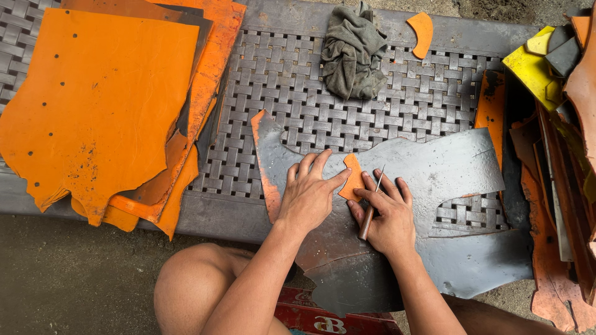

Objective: The person wipes a dark leather piece with a cloth, then uses a small knife to cut a small orange leather piece placed on top of the dark leather. The person repeatedly positions and cuts the orange leather piece while seated on the ground.

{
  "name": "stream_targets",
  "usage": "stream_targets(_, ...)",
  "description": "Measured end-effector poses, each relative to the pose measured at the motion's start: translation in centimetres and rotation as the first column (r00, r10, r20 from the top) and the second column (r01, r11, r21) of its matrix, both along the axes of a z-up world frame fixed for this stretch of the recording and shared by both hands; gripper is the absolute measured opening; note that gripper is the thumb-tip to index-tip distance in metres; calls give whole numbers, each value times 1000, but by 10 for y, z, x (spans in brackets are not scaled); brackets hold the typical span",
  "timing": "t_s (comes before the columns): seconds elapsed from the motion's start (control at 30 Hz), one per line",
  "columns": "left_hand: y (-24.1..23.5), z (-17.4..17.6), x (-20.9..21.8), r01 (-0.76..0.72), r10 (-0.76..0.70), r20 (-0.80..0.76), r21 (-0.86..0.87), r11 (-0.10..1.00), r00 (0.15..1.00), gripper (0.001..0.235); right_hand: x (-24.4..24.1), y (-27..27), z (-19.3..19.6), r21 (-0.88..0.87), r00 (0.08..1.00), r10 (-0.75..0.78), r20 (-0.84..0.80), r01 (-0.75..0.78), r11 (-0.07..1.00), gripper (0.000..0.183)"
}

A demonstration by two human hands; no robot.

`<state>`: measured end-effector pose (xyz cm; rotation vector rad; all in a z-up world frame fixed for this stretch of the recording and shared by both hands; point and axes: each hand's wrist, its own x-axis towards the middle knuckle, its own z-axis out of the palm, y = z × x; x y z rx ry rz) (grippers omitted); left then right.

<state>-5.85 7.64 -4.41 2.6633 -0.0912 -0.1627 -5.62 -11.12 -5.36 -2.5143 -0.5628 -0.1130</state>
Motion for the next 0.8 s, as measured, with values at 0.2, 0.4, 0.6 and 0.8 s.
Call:
stream_targets(0.2, -3, 11, -1, -8, 8, -12, -24, 1000, 1000, 37, -1, 1, 0, 2, 1000, 11, 24, -12, 1000, 30)
stream_targets(0.4, -22, 13, 5, 77, -88, 31, 269, 960, 996, 38, 0, 0, -1, 22, 998, 25, 51, -26, 999, 30)
stream_targets(0.6, -30, 8, 10, 234, -216, -92, 342, 910, 972, 37, 3, -10, -15, 77, 995, 59, 81, -65, 995, 31)
stream_targets(0.8, -28, 5, 21, 337, -288, -179, 401, 852, 941, 37, 59, -25, -22, 602, 819, -54, -572, 463, 651, 68)
